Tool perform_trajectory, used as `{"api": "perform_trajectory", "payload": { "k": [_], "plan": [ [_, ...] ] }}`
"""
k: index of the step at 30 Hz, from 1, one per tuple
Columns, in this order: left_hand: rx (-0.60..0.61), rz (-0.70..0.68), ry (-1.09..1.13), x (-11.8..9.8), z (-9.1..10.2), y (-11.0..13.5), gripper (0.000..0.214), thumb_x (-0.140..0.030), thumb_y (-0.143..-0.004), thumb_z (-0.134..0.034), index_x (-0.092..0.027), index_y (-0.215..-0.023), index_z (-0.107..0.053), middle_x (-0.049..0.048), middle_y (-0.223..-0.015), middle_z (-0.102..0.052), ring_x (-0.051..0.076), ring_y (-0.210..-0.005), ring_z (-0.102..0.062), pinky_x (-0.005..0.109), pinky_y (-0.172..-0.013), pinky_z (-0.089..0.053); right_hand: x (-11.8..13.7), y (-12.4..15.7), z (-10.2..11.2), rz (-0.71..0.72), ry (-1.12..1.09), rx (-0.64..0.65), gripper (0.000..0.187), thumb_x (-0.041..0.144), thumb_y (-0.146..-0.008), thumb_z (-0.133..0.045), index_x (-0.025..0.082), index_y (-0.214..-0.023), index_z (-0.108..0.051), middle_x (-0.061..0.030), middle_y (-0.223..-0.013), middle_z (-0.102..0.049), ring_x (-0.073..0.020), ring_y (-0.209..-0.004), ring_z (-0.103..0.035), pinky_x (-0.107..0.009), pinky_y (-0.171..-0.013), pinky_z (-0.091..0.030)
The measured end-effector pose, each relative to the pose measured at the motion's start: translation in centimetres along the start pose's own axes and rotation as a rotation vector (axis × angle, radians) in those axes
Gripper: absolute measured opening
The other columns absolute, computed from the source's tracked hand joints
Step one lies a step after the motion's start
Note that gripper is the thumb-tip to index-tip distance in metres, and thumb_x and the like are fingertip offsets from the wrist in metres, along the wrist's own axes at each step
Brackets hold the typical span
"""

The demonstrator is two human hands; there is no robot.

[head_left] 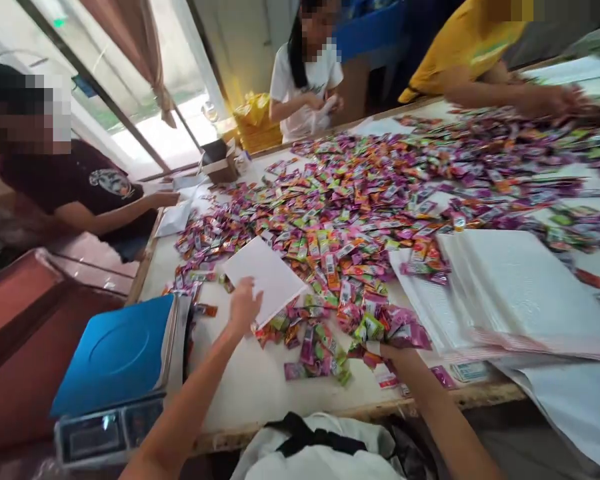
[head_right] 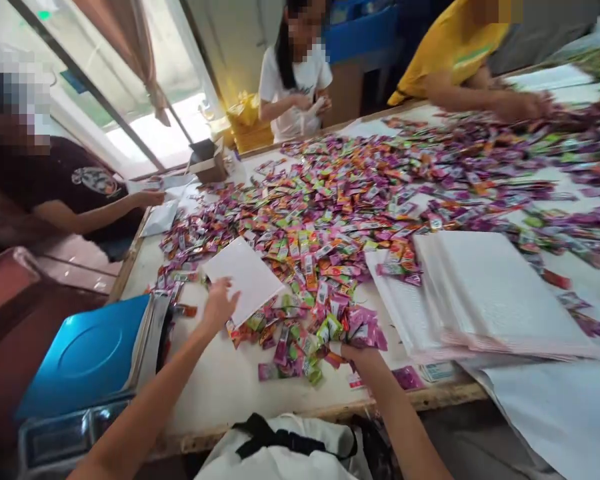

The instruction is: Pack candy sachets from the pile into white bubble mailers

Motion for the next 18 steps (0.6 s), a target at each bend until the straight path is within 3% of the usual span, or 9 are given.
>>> {"api": "perform_trajectory", "payload": {
  "k": [2,4,7,10,13,18],
  "plan": [
    [0.206,-0.049,-0.052,-1.7,-2.0,1.3,0.022,-0.022,-0.082,-0.047,-0.016,-0.101,-0.055,0.0107,-0.103,-0.06,0.023,-0.101,-0.056,0.036,-0.089,-0.045,0.6,-0.6,-0.8,-0.028,0.077,0.052,0.021,0.04,-0.056,-0.072,0.02,-0.061,-0.068,-0.0068,-0.065,-0.068,-0.0245,-0.062,-0.061,-0.038,-0.061,-0.051],
    [0.304,-0.055,-0.12,-2.8,-3.0,2.2,0.023,-0.026,-0.08,-0.05,-0.015,-0.099,-0.057,0.0126,-0.105,-0.059,0.026,-0.104,-0.054,0.037,-0.088,-0.044,1.5,-1.2,-1.6,-0.01,0.145,0.075,0.021,0.04,-0.057,-0.072,0.021,-0.061,-0.066,-0.0048,-0.065,-0.066,-0.0232,-0.064,-0.06,-0.037,-0.062,-0.051],
    [0.348,-0.078,-0.193,-3.8,-3.3,2.4,0.034,-0.034,-0.079,-0.055,-0.011,-0.103,-0.058,0.0171,-0.107,-0.059,0.03,-0.107,-0.053,0.04,-0.087,-0.044,3.2,-2.3,-3.1,0.086,0.278,0.049,0.022,0.039,-0.056,-0.069,0.023,-0.051,-0.055,-0.0008,-0.056,-0.059,-0.0204,-0.061,-0.055,-0.036,-0.063,-0.049],
    [0.437,-0.119,-0.228,-4.5,-3.4,1.8,0.026,-0.019,-0.08,-0.052,-0.007,-0.101,-0.06,0.0211,-0.104,-0.061,0.031,-0.104,-0.056,0.04,-0.083,-0.045,4.8,-3.8,-4.9,0.17,0.43,-0.022,0.024,0.036,-0.055,-0.065,0.024,-0.049,-0.045,0.0013,-0.051,-0.053,-0.0186,-0.058,-0.051,-0.035,-0.062,-0.047],
    [0.502,-0.119,-0.2,-5.1,-3.7,0.7,0.024,-0.004,-0.077,-0.048,-0.005,-0.096,-0.063,0.0224,-0.096,-0.064,0.03,-0.096,-0.062,0.037,-0.078,-0.046,6.0,-5.2,-6.9,0.233,0.482,-0.042,0.018,0.033,-0.055,-0.063,0.023,-0.065,-0.051,0.0003,-0.063,-0.06,-0.0189,-0.062,-0.055,-0.034,-0.063,-0.047],
    [0.483,-0.09,-0.114,-5.2,-3.8,0.0,0.024,-0.013,-0.081,-0.048,-0.008,-0.1,-0.062,0.019,-0.096,-0.066,0.029,-0.091,-0.064,0.034,-0.072,-0.044,8.1,-6.8,-8.9,0.436,0.684,-0.031,0.04,0.027,-0.057,-0.064,0.022,-0.096,-0.054,-0.0032,-0.079,-0.066,-0.0226,-0.072,-0.059,-0.031,-0.065,-0.044]
  ]
}}
Point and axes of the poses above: each hand's wrist, its own y-axis away from the middle knuckle, its own z-axis out of the back of the hand, x = y × z, the point moved 3 cm from there along -y, towards the middle knuckle
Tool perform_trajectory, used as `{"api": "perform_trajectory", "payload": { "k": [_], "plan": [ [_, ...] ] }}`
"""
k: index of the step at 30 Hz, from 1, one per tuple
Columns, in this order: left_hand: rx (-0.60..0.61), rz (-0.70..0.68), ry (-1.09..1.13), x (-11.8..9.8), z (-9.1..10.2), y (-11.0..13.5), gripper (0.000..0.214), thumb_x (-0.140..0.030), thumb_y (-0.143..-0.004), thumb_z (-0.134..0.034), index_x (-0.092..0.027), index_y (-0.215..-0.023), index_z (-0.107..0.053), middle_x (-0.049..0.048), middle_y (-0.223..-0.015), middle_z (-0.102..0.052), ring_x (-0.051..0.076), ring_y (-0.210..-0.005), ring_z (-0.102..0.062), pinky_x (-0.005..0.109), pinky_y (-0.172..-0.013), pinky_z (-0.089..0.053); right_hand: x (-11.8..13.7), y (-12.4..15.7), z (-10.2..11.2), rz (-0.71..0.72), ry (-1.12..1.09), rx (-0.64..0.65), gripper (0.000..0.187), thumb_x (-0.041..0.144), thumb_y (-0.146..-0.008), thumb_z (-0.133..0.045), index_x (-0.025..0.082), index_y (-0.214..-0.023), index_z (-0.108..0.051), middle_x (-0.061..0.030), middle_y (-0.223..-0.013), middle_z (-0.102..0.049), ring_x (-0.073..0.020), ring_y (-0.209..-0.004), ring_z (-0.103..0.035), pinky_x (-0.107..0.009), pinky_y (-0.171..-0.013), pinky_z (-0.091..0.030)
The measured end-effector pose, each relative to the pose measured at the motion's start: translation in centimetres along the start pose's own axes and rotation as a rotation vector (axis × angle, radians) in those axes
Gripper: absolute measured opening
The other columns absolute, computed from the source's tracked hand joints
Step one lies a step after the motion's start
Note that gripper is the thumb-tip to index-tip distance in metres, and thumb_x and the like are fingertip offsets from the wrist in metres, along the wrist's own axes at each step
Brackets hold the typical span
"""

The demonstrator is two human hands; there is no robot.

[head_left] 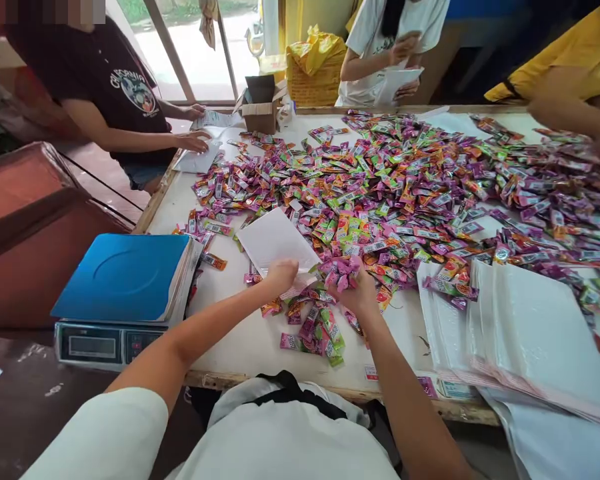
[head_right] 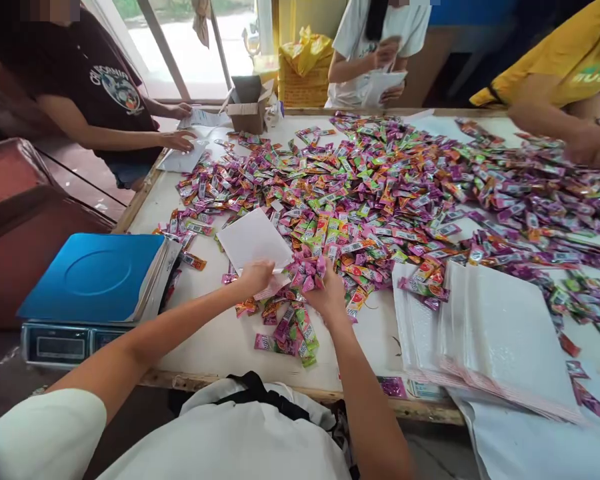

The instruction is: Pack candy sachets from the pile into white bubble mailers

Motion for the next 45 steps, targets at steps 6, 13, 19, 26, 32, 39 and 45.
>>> {"api": "perform_trajectory", "payload": {
  "k": [6,13,19,26,32,39,45],
  "plan": [
    [-0.121,0.122,0.355,1.1,-1.8,1.1,0.02,-0.028,-0.07,-0.062,-0.017,-0.086,-0.059,0.0056,-0.083,-0.064,0.021,-0.08,-0.058,0.027,-0.064,-0.038,2.1,-1.0,0.1,0.118,0.337,-0.002,0.052,0.022,-0.064,-0.057,0.019,-0.114,-0.045,-0.0041,-0.077,-0.064,-0.0248,-0.069,-0.058,-0.029,-0.059,-0.036],
    [0.025,0.247,0.727,2.6,-2.8,-0.8,0.021,-0.021,-0.068,-0.057,-0.019,-0.051,-0.045,-0.0065,-0.042,-0.035,0.011,-0.046,-0.041,0.024,-0.048,-0.032,0.6,3.7,-4.8,0.492,0.686,0.151,0.04,0.01,-0.077,-0.046,0.011,-0.117,-0.049,-0.0128,-0.091,-0.062,-0.0269,-0.084,-0.054,-0.035,-0.073,-0.035],
    [-0.113,0.194,0.778,1.7,-0.2,0.2,0.015,-0.023,-0.072,-0.053,-0.019,-0.059,-0.047,-0.0067,-0.049,-0.039,0.01,-0.051,-0.043,0.024,-0.053,-0.034,-0.9,4.5,-5.8,0.54,0.71,0.295,0.042,0.009,-0.08,-0.046,0.011,-0.121,-0.05,-0.0147,-0.105,-0.062,-0.0266,-0.094,-0.055,-0.036,-0.081,-0.036],
    [-0.271,0.042,0.309,1.3,1.0,3.6,0.016,-0.013,-0.072,-0.049,-0.018,-0.085,-0.056,0.0031,-0.077,-0.062,0.017,-0.074,-0.056,0.027,-0.065,-0.036,0.0,-0.5,-4.3,0.106,0.563,0.436,0.054,0.025,-0.071,-0.058,0.02,-0.124,-0.046,-0.0094,-0.096,-0.068,-0.0285,-0.086,-0.062,-0.03,-0.063,-0.036],
    [-0.303,0.098,0.444,0.6,-0.7,4.1,0.013,-0.013,-0.076,-0.045,-0.019,-0.083,-0.055,0.0019,-0.07,-0.062,0.016,-0.067,-0.057,0.026,-0.061,-0.037,0.8,0.1,-5.7,-0.011,0.712,0.348,0.041,0.027,-0.076,-0.057,0.016,-0.115,-0.048,-0.0117,-0.092,-0.066,-0.0268,-0.082,-0.063,-0.029,-0.061,-0.035],
    [-0.36,0.121,0.393,-1.1,1.4,2.2,0.019,-0.015,-0.08,-0.044,-0.016,-0.097,-0.052,0.0085,-0.079,-0.067,0.022,-0.074,-0.063,0.03,-0.065,-0.041,1.1,3.5,-7.4,0.259,1.056,0.135,0.026,0.012,-0.083,-0.046,0.013,-0.109,-0.047,-0.0152,-0.093,-0.059,-0.0245,-0.082,-0.058,-0.032,-0.069,-0.035],
    [-0.344,0.135,0.307,-0.7,1.8,1.1,0.028,-0.014,-0.083,-0.04,-0.014,-0.109,-0.051,0.0118,-0.089,-0.07,0.023,-0.084,-0.066,0.031,-0.07,-0.043,1.3,3.5,-7.4,0.334,1.092,0.109,0.022,0.008,-0.088,-0.036,0.015,-0.105,-0.048,-0.0142,-0.09,-0.058,-0.0234,-0.081,-0.056,-0.033,-0.069,-0.034]
  ]
}}
Point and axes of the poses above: each hand's wrist, its own y-axis away from the middle knuckle, its own z-axis out of the back of the hand, x = y × z, the point moved 3 cm from there along -y, towards the middle knuckle
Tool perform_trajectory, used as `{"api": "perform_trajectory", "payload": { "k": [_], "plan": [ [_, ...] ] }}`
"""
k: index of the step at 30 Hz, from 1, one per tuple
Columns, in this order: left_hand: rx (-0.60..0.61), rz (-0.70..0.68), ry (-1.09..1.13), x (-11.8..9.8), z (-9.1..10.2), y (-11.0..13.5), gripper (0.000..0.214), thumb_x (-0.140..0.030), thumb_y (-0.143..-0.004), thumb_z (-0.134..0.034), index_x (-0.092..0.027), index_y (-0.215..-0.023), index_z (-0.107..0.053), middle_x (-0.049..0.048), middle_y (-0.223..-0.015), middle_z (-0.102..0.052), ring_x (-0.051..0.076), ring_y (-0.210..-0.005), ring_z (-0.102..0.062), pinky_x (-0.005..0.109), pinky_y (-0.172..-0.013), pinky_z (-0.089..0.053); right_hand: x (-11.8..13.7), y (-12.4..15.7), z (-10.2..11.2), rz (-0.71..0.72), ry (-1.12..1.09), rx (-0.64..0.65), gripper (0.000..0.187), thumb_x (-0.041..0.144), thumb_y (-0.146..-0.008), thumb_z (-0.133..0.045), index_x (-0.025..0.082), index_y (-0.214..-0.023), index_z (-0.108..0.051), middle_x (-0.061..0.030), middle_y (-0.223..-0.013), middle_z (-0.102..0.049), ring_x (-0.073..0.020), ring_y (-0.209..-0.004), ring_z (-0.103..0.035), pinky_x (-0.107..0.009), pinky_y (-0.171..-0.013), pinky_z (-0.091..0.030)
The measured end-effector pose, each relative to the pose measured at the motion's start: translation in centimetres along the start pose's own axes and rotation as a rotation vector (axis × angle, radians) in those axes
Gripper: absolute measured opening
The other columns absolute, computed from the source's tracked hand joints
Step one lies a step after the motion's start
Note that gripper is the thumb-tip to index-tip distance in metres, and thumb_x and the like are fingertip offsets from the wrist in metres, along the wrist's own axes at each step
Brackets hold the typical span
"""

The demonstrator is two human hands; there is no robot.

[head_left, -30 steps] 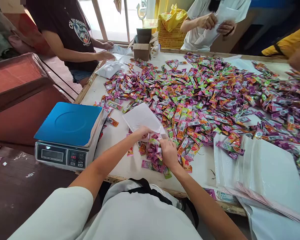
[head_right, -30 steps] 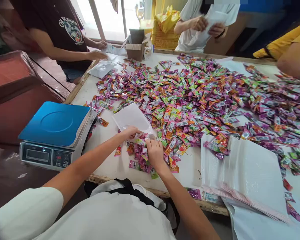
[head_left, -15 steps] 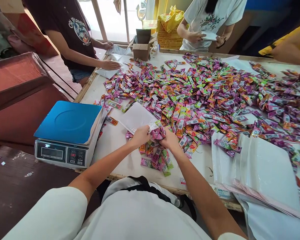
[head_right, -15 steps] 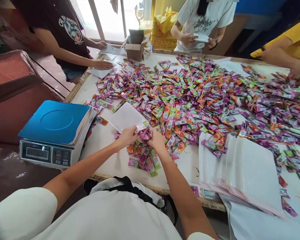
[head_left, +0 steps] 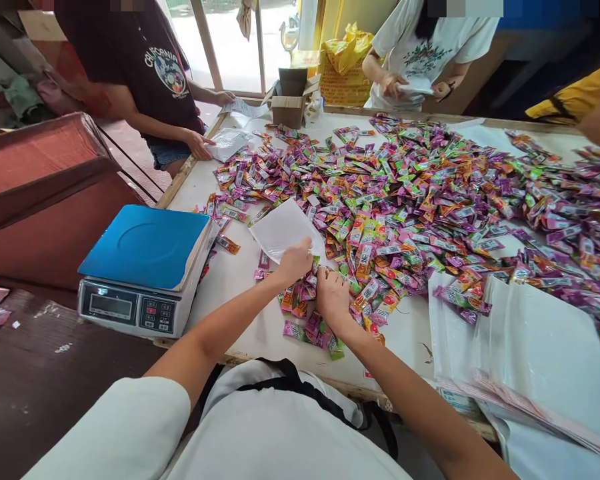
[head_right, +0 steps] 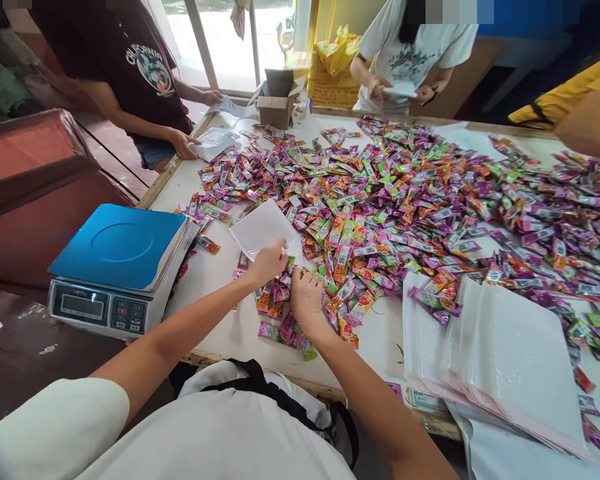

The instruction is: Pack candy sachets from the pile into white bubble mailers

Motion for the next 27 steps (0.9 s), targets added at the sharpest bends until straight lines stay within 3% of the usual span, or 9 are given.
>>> {"api": "perform_trajectory", "payload": {
  "k": [6,11,15,20,23,27],
  "plan": [
    [-0.021,0.026,0.043,0.1,0.3,-0.4,0.027,-0.017,-0.085,-0.04,-0.015,-0.11,-0.052,0.01,-0.086,-0.07,0.022,-0.084,-0.066,0.03,-0.072,-0.046,0.0,0.0,0.2,0.039,-0.029,0.032,0.028,0.011,-0.089,-0.037,0.014,-0.115,-0.047,-0.0152,-0.094,-0.058,-0.0235,-0.083,-0.058,-0.034,-0.071,-0.037],
    [0.088,-0.117,-0.156,0.2,1.2,1.3,0.028,-0.013,-0.085,-0.038,-0.017,-0.109,-0.052,0.0112,-0.095,-0.069,0.023,-0.09,-0.065,0.032,-0.077,-0.046,-1.2,-1.9,0.5,-0.015,-0.165,0.247,0.043,0.017,-0.075,-0.06,0.015,-0.116,-0.045,-0.0153,-0.102,-0.058,-0.0258,-0.089,-0.062,-0.033,-0.071,-0.043],
    [0.161,0.001,-0.272,1.2,0.9,2.9,0.03,-0.008,-0.083,-0.04,-0.015,-0.111,-0.048,0.0129,-0.103,-0.066,0.024,-0.093,-0.065,0.032,-0.076,-0.047,-2.3,-4.1,0.7,-0.024,-0.296,0.387,0.045,0.02,-0.074,-0.06,0.017,-0.116,-0.045,-0.0137,-0.105,-0.061,-0.0272,-0.092,-0.064,-0.033,-0.07,-0.045],
    [0.196,0.108,-0.217,1.6,-0.3,3.9,0.027,-0.008,-0.083,-0.04,-0.015,-0.106,-0.049,0.0135,-0.1,-0.066,0.025,-0.094,-0.064,0.033,-0.074,-0.046,-3.1,-5.8,1.0,-0.017,-0.38,0.486,0.039,0.021,-0.071,-0.061,0.017,-0.108,-0.05,-0.0136,-0.101,-0.065,-0.0293,-0.095,-0.063,-0.032,-0.069,-0.045],
    [0.135,0.1,-0.111,1.5,-0.4,4.2,0.018,-0.013,-0.083,-0.042,-0.016,-0.098,-0.052,0.011,-0.089,-0.067,0.023,-0.087,-0.064,0.031,-0.07,-0.044,-2.7,-5.7,1.1,-0.085,-0.372,0.473,0.038,0.021,-0.071,-0.062,0.017,-0.107,-0.051,-0.0141,-0.1,-0.065,-0.0287,-0.094,-0.064,-0.032,-0.07,-0.045],
    [0.007,0.086,-0.026,0.9,-0.1,3.9,0.016,-0.014,-0.08,-0.045,-0.018,-0.093,-0.053,0.0072,-0.08,-0.066,0.022,-0.08,-0.063,0.029,-0.065,-0.041,-0.7,-4.4,1.0,-0.214,-0.274,0.294,0.04,0.027,-0.077,-0.061,0.013,-0.111,-0.048,-0.0187,-0.101,-0.062,-0.0286,-0.093,-0.063,-0.036,-0.075,-0.045]
  ]
}}
Point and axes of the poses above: each hand's wrist, its own y-axis away from the middle knuckle, its own z-axis out of the back of the hand, x = y × z, the point moved 3 cm from there along -y, towards the middle knuckle
